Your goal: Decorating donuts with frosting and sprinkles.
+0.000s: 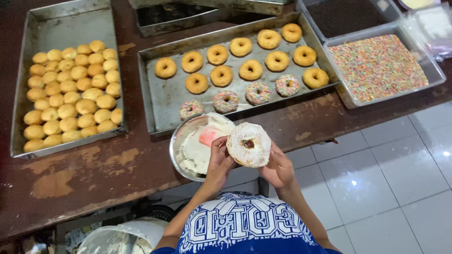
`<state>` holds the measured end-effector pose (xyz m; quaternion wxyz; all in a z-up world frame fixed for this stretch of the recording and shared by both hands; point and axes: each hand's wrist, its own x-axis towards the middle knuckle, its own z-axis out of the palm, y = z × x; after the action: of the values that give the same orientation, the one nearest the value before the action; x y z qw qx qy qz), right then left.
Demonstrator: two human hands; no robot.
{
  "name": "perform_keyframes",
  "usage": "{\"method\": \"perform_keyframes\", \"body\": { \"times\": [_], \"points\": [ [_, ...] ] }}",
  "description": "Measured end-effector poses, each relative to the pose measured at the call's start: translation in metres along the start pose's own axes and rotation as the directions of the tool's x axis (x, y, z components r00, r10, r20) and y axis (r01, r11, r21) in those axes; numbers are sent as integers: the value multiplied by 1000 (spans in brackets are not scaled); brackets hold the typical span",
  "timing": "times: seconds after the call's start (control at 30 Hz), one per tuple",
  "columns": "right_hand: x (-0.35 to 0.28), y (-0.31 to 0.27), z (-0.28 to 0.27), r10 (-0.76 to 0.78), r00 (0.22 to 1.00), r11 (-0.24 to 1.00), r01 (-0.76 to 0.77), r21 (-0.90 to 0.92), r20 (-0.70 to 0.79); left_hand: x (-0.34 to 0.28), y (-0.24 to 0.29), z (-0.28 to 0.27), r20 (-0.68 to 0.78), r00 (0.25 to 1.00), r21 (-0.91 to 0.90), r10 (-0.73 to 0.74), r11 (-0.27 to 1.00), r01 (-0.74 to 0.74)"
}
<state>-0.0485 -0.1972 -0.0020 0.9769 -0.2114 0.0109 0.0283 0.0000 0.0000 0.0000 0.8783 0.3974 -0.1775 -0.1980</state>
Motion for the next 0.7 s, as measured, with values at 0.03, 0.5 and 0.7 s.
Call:
{"method": "perform_keyframes", "body": {
  "times": [0.03,0.5,0.7],
  "points": [
    [-3,-10,-2,-7,1000,1000,8,3,-5,2,-4,6,5,1000,0,-8,1000,8],
    [-9,-246,-101,-438,898,870,410,-273,-45,44,-54,59,32,999,260,17,965,-25],
    [46,-425,-266,-841,540,333,463,-821,-36,42,-53,40,-116,901,332,419,871,-362]
  ]
}}
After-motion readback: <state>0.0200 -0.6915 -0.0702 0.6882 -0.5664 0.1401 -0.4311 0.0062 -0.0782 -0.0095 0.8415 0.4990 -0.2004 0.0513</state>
